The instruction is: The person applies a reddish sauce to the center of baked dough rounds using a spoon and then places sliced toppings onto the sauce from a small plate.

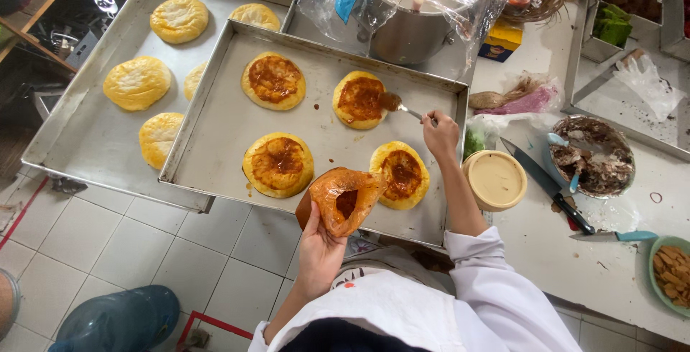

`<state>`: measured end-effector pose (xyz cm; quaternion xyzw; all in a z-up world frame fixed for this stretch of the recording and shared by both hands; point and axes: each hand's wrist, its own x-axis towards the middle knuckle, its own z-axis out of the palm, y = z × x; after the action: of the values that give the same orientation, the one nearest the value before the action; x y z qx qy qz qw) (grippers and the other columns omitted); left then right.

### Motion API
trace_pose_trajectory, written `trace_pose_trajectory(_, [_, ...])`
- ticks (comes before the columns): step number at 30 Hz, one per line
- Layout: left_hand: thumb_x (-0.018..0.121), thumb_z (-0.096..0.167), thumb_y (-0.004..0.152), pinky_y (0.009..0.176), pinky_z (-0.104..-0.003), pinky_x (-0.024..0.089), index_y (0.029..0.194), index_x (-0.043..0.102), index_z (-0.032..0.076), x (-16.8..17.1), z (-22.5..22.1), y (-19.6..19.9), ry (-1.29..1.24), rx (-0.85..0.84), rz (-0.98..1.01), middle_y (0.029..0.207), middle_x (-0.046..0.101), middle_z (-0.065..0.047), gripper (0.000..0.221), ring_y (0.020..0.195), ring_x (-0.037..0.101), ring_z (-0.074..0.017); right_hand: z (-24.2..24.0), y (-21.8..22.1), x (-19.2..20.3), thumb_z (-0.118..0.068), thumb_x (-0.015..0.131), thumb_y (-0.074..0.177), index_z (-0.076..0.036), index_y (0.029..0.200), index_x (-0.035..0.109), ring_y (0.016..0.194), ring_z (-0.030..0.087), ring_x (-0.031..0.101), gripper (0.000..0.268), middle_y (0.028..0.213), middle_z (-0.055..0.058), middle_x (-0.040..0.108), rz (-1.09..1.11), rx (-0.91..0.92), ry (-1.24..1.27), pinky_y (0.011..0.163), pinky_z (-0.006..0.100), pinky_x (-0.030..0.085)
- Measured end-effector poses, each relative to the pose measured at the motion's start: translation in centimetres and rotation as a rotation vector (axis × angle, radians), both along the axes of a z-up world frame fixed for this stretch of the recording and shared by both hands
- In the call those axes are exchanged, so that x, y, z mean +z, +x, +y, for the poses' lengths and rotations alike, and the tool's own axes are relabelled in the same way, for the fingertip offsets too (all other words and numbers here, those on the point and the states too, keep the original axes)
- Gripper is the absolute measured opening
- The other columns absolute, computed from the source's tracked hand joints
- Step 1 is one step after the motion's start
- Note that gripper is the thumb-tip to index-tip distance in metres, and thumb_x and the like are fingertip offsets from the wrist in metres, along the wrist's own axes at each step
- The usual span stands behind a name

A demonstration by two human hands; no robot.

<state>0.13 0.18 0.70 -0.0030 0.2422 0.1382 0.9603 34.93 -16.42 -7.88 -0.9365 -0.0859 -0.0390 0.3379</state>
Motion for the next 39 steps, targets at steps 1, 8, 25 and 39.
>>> trace_pose_trajectory(1, [0.047, 0.032, 0.105, 0.115, -0.043, 0.043, 0.142, 0.052, 0.006, 0.0, 0.0, 0.0, 0.001, -0.002, -0.006, 0.143, 0.059, -0.009, 0.046, 0.134, 0.054, -0.0223, 0.3, -0.3, 0.2, -0.031, 0.066, 0.1, -0.012, 0.094, 0.076, 0.074, 0.024, 0.068, 0.022, 0.081, 0.009, 0.073, 0.007, -0.028, 0.04, 0.07, 0.041, 0.049])
trace_pose_trajectory(8, [0.047, 0.032, 0.105, 0.115, -0.046, 0.042, 0.143, 0.051, 0.006, -0.3, 0.3, -0.1, 0.016, -0.01, -0.028, 0.145, 0.058, -0.01, 0.046, 0.135, 0.053, -0.0239, -5.8, -6.8, 3.9, -0.027, 0.066, 0.096, -0.007, 0.087, 0.074, 0.062, 0.018, 0.057, 0.023, 0.067, 0.01, 0.063, 0.111, -0.018, 0.167, 0.06, 0.035, 0.044])
trace_pose_trajectory(25, [0.046, 0.032, 0.106, 0.115, -0.046, 0.042, 0.14, 0.055, 0.008, -0.7, 1.0, 0.2, -0.056, 0.001, 0.035, 0.142, 0.061, -0.007, 0.042, 0.134, 0.055, -0.0224, -8.6, -19.8, 2.3, -0.046, 0.057, 0.098, -0.005, 0.087, 0.072, 0.069, 0.037, 0.066, 0.045, 0.069, 0.018, 0.066, 0.431, -0.149, -0.038, 0.068, 0.047, 0.049])
trace_pose_trajectory(39, [0.048, 0.031, 0.105, 0.117, -0.045, 0.041, 0.14, 0.056, 0.008, -0.9, 1.3, 1.3, -0.05, 0.017, 0.006, 0.142, 0.061, -0.008, 0.043, 0.135, 0.054, -0.023, -9.1, -19.8, 3.3, -0.039, 0.058, 0.102, -0.002, 0.086, 0.067, 0.057, 0.018, 0.05, 0.041, 0.06, 0.007, 0.054, 0.38, -0.121, 0.078, 0.058, 0.037, 0.041])
